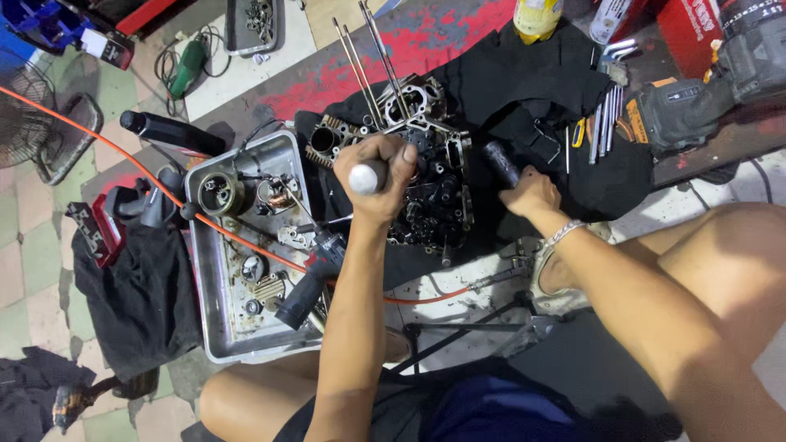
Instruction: The person sits on the floor and uses a pneumatic impact wrench and a hammer to remove a component from a disassembled engine block. They then use a screwdriver to adjust internal parts and handle small engine components with their hands.
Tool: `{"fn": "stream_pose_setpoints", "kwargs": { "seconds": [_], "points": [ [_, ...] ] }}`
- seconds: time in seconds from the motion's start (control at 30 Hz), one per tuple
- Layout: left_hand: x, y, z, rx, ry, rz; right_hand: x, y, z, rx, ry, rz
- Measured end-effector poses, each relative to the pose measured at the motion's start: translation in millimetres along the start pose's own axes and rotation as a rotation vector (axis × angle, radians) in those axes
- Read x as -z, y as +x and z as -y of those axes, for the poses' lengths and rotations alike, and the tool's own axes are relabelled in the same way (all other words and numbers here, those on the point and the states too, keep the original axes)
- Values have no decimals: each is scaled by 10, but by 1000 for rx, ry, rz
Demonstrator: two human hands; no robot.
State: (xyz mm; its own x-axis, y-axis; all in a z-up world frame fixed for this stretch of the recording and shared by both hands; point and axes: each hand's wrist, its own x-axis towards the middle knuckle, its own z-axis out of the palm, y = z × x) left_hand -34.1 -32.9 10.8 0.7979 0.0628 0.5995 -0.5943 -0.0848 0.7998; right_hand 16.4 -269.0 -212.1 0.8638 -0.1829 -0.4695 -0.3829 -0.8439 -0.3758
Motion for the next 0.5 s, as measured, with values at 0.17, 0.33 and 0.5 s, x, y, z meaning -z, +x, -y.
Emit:
{"fn": "stream_pose_setpoints", "kwargs": {
  "seconds": [0.17,0.33,0.5],
  "points": [
    [-40,64,124,-115,278,128,491,-454,218,83,308,-75],
    [-203,81,94,-149,250,-31,1620,-1765,397,822,427,-444],
    [-64,60,205,-190,151,-35,2296,-2816,815,711,48,-430]
  ]
}}
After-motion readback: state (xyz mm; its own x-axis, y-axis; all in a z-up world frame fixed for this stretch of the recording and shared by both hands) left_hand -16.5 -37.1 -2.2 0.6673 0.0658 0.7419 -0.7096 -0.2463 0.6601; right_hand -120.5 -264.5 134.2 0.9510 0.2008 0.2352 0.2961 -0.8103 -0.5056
